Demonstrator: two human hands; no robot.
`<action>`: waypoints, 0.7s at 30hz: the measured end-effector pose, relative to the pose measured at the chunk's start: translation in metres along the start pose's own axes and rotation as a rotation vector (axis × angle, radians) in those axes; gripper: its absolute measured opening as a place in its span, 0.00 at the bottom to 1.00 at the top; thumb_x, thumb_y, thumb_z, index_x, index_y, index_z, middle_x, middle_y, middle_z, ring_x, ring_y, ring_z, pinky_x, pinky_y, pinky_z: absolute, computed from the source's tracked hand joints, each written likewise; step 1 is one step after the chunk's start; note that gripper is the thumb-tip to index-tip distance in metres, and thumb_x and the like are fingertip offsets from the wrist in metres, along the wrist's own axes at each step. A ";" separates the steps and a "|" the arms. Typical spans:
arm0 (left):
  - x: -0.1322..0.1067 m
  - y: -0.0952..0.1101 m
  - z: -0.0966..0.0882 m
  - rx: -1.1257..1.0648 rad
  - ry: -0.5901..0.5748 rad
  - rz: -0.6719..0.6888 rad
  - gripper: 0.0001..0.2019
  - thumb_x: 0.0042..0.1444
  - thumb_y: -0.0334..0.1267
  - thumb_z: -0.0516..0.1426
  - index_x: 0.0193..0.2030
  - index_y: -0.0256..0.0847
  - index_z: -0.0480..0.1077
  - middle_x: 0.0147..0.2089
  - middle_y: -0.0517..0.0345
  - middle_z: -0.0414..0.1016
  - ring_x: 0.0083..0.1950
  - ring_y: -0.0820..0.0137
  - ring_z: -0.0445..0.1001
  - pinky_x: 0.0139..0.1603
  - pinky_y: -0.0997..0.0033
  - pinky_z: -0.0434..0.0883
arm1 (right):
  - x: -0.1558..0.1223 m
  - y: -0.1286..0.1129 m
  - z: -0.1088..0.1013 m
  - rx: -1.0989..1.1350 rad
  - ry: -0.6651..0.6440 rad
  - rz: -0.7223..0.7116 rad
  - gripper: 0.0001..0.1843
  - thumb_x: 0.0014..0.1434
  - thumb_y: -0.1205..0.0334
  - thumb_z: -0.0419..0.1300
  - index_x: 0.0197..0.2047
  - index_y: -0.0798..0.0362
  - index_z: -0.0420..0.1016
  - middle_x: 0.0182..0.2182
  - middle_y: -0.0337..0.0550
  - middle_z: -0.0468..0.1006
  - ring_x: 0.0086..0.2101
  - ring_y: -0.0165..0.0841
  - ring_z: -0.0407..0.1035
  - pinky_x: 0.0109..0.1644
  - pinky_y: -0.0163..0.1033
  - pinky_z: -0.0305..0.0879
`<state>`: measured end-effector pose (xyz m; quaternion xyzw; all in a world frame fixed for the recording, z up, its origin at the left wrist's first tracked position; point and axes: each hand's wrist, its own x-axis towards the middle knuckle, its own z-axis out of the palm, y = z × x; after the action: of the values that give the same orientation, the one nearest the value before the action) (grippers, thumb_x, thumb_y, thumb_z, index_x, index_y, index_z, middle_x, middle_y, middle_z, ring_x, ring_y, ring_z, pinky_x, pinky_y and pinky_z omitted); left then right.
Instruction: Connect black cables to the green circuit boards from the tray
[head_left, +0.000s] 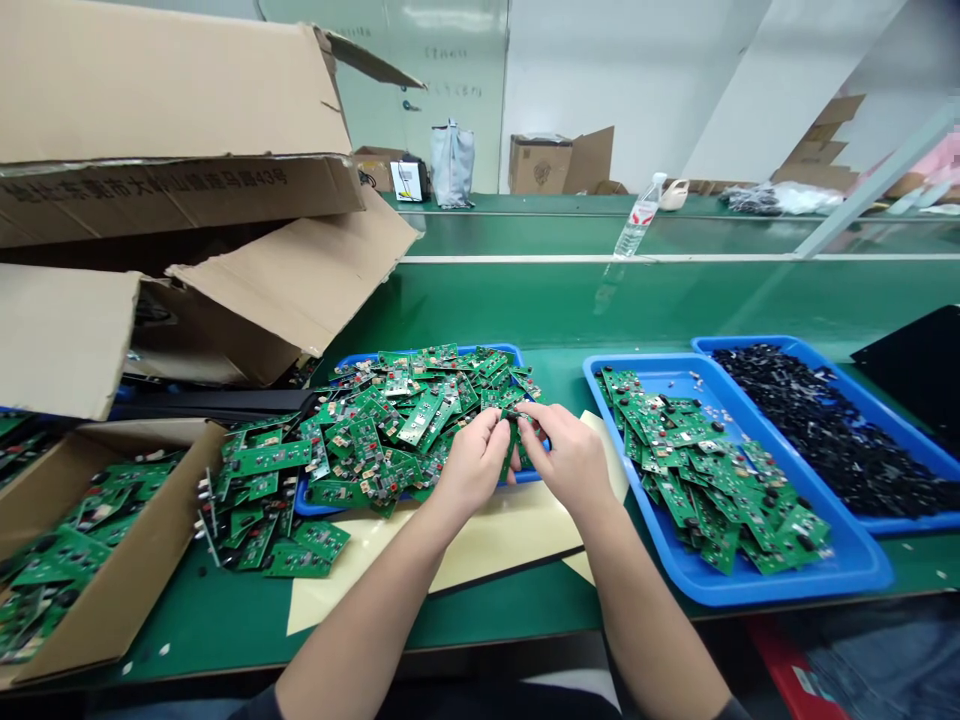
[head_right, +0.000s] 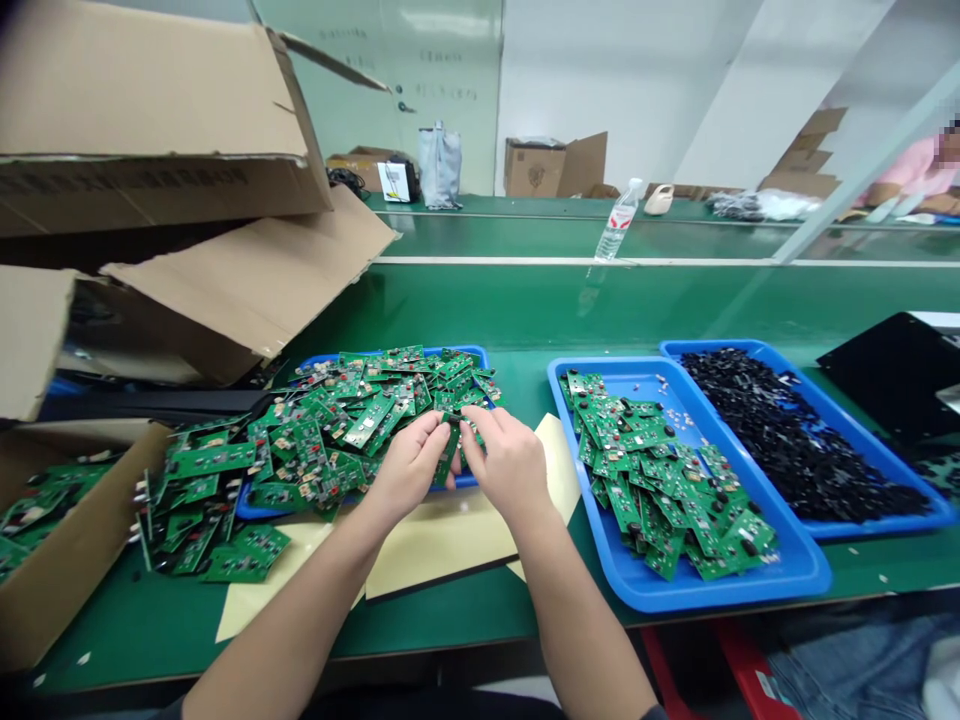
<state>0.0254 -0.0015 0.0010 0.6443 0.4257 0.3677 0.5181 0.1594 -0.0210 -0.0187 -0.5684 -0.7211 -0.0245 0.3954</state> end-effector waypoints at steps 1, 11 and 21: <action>0.000 0.000 0.000 -0.001 -0.012 -0.004 0.11 0.60 0.38 0.46 0.26 0.41 0.56 0.19 0.68 0.65 0.17 0.76 0.67 0.24 0.76 0.64 | 0.000 0.000 0.000 0.007 0.001 0.003 0.13 0.64 0.61 0.49 0.42 0.55 0.74 0.30 0.45 0.77 0.28 0.34 0.70 0.33 0.37 0.63; 0.001 0.001 -0.003 0.081 -0.030 0.024 0.12 0.61 0.41 0.46 0.26 0.42 0.55 0.18 0.68 0.64 0.17 0.76 0.66 0.25 0.75 0.64 | 0.000 0.000 0.001 0.126 0.043 0.021 0.15 0.62 0.66 0.48 0.46 0.54 0.73 0.42 0.52 0.73 0.38 0.37 0.72 0.42 0.42 0.70; -0.003 0.010 -0.010 0.074 0.065 0.112 0.12 0.61 0.41 0.45 0.27 0.43 0.55 0.18 0.68 0.62 0.17 0.76 0.64 0.23 0.76 0.63 | -0.004 -0.008 0.007 0.042 -0.010 -0.122 0.38 0.58 0.72 0.51 0.68 0.43 0.42 0.68 0.52 0.24 0.62 0.54 0.49 0.58 0.65 0.55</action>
<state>0.0167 -0.0021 0.0124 0.6736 0.4191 0.4009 0.4582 0.1494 -0.0238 -0.0228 -0.5150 -0.7567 -0.0305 0.4016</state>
